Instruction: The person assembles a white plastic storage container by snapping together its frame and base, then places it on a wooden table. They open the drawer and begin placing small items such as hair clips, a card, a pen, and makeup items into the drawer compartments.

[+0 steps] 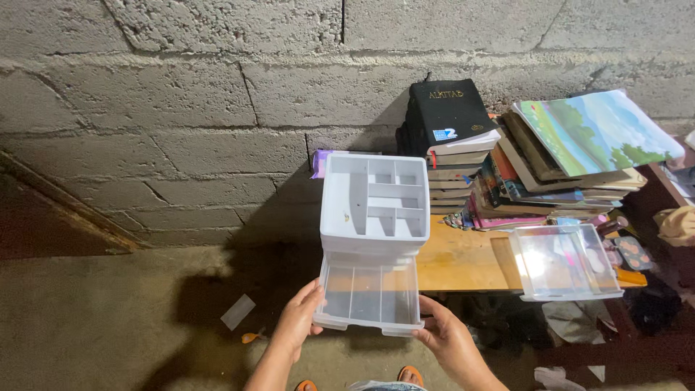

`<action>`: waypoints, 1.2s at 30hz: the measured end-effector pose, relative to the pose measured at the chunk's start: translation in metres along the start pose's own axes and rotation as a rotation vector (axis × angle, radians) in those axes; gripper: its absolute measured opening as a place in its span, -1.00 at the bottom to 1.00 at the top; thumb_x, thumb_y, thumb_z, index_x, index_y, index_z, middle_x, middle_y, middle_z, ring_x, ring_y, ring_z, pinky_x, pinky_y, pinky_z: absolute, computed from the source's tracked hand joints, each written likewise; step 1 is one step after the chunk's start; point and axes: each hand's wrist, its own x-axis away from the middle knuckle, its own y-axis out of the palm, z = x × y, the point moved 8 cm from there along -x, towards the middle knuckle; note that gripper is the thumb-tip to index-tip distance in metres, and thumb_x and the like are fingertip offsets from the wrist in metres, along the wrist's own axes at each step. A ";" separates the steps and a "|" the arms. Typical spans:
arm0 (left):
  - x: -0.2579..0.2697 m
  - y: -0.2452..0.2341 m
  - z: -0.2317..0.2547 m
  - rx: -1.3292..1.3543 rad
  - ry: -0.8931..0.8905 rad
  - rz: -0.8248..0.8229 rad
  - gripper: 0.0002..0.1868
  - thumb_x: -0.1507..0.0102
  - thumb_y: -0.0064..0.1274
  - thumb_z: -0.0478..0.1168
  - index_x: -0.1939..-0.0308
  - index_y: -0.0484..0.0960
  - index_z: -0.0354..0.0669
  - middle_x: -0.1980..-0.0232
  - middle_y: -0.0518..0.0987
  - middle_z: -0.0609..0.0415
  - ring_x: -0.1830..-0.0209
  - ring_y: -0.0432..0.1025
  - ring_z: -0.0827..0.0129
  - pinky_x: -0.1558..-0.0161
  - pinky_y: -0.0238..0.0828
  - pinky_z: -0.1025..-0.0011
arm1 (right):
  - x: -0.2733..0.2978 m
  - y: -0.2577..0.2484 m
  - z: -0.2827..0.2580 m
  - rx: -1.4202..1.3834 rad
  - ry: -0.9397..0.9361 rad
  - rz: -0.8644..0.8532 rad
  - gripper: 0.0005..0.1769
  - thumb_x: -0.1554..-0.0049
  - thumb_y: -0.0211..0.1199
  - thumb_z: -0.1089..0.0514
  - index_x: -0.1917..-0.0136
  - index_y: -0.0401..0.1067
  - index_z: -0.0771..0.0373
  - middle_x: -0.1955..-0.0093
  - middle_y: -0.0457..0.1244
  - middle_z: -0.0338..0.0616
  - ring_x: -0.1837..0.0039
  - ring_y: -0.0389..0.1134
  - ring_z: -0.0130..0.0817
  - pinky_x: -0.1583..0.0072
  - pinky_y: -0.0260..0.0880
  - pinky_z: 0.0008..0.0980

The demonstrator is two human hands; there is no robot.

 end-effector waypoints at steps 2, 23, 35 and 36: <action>-0.005 -0.001 -0.001 -0.004 -0.006 0.008 -0.41 -0.34 -0.12 0.13 -0.47 0.41 0.26 -0.20 0.64 0.08 0.01 0.51 0.47 0.23 0.39 0.48 | -0.002 0.002 -0.002 0.014 -0.004 0.001 -0.31 -0.08 0.29 0.38 -0.47 0.24 0.20 -0.09 0.42 -0.08 -0.11 0.46 -0.39 -0.15 0.52 -0.36; -0.018 0.004 0.043 -0.267 0.362 -0.208 0.39 0.10 0.37 -0.48 -0.65 -0.15 0.19 -0.65 0.00 0.09 -0.56 0.12 0.14 -0.35 0.40 0.23 | -0.041 -0.016 -0.012 0.296 -0.090 0.135 -0.27 -0.09 0.30 0.36 -0.48 0.15 0.21 -0.31 0.30 -0.10 -0.18 0.45 -0.31 -0.18 0.50 -0.34; -0.054 0.000 0.056 -0.150 0.481 -0.199 -0.04 -0.16 0.24 -0.38 -0.56 0.08 0.03 -0.56 0.30 0.01 -0.39 0.41 0.12 -0.28 0.40 0.27 | -0.075 -0.011 -0.043 0.251 -0.145 0.030 0.07 0.06 0.40 0.43 -0.60 -0.01 0.06 -0.43 0.15 -0.07 -0.29 0.36 -0.20 -0.16 0.50 -0.25; -0.055 -0.001 0.058 -0.184 0.490 -0.163 -0.06 -0.17 0.22 -0.37 -0.56 0.09 0.05 -0.55 0.30 0.02 -0.38 0.40 0.14 -0.27 0.41 0.28 | -0.079 -0.014 -0.041 0.276 -0.142 0.053 0.11 0.06 0.42 0.41 -0.62 -0.06 0.04 -0.42 0.15 -0.07 -0.28 0.36 -0.19 -0.17 0.50 -0.26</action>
